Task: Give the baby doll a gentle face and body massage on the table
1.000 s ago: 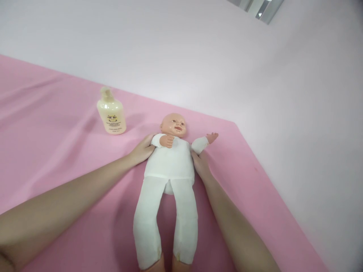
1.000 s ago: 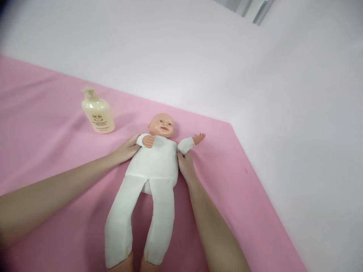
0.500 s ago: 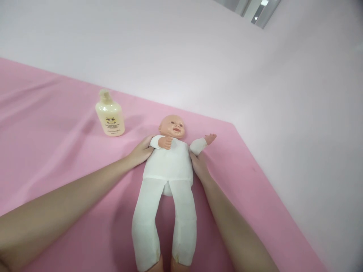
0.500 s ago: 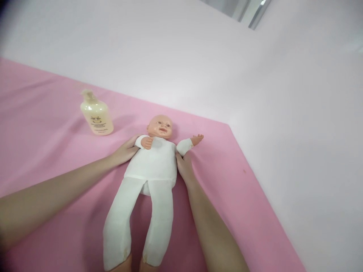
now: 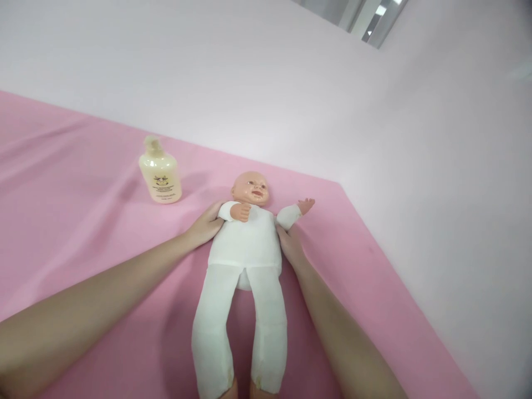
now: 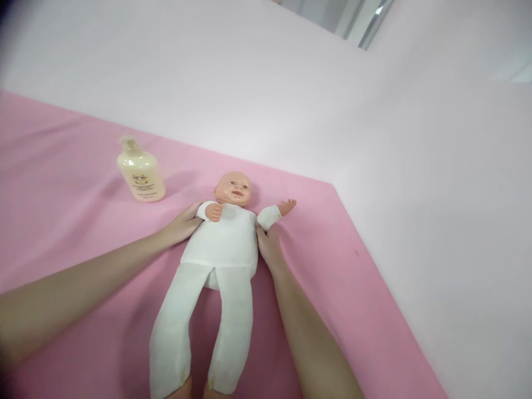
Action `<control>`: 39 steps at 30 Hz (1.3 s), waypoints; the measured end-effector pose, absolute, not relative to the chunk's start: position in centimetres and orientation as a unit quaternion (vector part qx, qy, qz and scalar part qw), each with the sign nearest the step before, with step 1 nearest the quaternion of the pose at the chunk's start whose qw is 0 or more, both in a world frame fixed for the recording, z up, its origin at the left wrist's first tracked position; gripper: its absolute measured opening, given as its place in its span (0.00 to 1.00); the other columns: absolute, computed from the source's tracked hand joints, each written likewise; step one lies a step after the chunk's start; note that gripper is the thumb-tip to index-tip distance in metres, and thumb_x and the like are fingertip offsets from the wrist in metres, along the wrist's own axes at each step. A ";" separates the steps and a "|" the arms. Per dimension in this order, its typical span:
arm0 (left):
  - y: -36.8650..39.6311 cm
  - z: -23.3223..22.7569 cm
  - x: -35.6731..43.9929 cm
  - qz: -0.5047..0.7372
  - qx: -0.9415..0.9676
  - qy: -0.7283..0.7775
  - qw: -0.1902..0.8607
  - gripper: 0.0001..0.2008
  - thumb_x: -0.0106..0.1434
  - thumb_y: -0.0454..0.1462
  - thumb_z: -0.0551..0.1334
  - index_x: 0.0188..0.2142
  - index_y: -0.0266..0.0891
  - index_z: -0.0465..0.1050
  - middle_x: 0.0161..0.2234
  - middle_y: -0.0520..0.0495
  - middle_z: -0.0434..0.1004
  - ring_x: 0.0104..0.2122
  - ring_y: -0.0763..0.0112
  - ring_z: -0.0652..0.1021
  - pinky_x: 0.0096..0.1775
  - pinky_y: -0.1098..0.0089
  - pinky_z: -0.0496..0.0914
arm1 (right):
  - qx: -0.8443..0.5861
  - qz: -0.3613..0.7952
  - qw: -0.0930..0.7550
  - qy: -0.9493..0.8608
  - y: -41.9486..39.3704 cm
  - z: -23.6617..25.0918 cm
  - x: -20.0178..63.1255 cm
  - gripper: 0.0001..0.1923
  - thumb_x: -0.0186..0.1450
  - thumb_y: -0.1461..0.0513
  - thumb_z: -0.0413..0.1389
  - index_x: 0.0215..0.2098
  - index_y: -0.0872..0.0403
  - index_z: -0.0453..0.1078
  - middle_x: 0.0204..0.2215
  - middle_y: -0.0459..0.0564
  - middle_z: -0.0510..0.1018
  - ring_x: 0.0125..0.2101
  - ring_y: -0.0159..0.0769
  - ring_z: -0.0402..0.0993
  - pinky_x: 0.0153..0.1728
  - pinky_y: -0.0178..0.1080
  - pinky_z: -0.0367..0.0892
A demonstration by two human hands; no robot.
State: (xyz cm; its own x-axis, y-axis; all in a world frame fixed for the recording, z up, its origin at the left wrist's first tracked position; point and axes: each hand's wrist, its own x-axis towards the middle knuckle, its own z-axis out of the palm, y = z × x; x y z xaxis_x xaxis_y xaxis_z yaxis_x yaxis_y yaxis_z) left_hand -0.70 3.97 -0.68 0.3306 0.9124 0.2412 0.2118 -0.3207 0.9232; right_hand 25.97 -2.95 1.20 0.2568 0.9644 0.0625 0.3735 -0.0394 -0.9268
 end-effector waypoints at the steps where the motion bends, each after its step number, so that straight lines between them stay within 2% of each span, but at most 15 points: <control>1: 4.0 -0.7 -0.7 0.416 0.699 0.400 0.423 0.24 0.65 0.37 0.57 0.61 0.43 0.68 0.61 0.43 0.72 0.61 0.53 0.72 0.62 0.51 0.65 | -0.646 0.324 0.459 -0.517 -3.0 1.2 26.0 0.25 0.67 0.49 0.53 0.55 0.52 0.75 0.52 0.56 0.82 0.57 0.54 0.76 0.61 0.55 0.68; 10: 4.4 -1.4 -0.8 0.421 0.700 0.396 0.419 0.24 0.65 0.36 0.56 0.61 0.44 0.68 0.61 0.44 0.73 0.61 0.54 0.72 0.62 0.52 0.66 | -0.649 0.326 0.453 -0.517 -2.8 0.7 26.2 0.25 0.67 0.47 0.53 0.55 0.51 0.74 0.51 0.54 0.82 0.56 0.54 0.76 0.61 0.56 0.68; 16: 4.3 -1.3 -0.8 0.421 0.699 0.395 0.422 0.24 0.65 0.37 0.56 0.61 0.44 0.68 0.61 0.44 0.74 0.60 0.54 0.73 0.61 0.51 0.67 | -0.658 0.328 0.449 -0.508 -2.7 0.6 26.3 0.22 0.67 0.49 0.53 0.52 0.50 0.75 0.49 0.54 0.83 0.54 0.54 0.78 0.57 0.54 0.70; 23: 4.6 -1.7 -0.9 0.420 0.702 0.395 0.419 0.24 0.64 0.37 0.57 0.60 0.43 0.69 0.60 0.43 0.74 0.59 0.53 0.74 0.60 0.50 0.68 | -0.656 0.322 0.464 -0.501 -2.7 0.8 26.0 0.24 0.66 0.50 0.54 0.55 0.52 0.74 0.55 0.55 0.81 0.59 0.55 0.75 0.60 0.56 0.68; 32: 4.3 -1.3 -0.9 0.417 0.701 0.394 0.424 0.24 0.65 0.36 0.56 0.61 0.44 0.68 0.61 0.44 0.74 0.60 0.54 0.73 0.61 0.51 0.68 | -0.655 0.325 0.460 -0.503 -2.8 1.0 26.0 0.21 0.66 0.50 0.54 0.51 0.51 0.75 0.51 0.55 0.83 0.56 0.55 0.77 0.59 0.56 0.70; 39: 4.3 -1.3 -0.9 0.417 0.703 0.393 0.421 0.24 0.65 0.36 0.56 0.61 0.45 0.68 0.61 0.44 0.73 0.61 0.54 0.72 0.61 0.51 0.67 | -0.657 0.321 0.459 -0.505 -2.8 0.6 26.1 0.23 0.66 0.50 0.53 0.52 0.52 0.75 0.51 0.56 0.83 0.56 0.55 0.76 0.60 0.56 0.69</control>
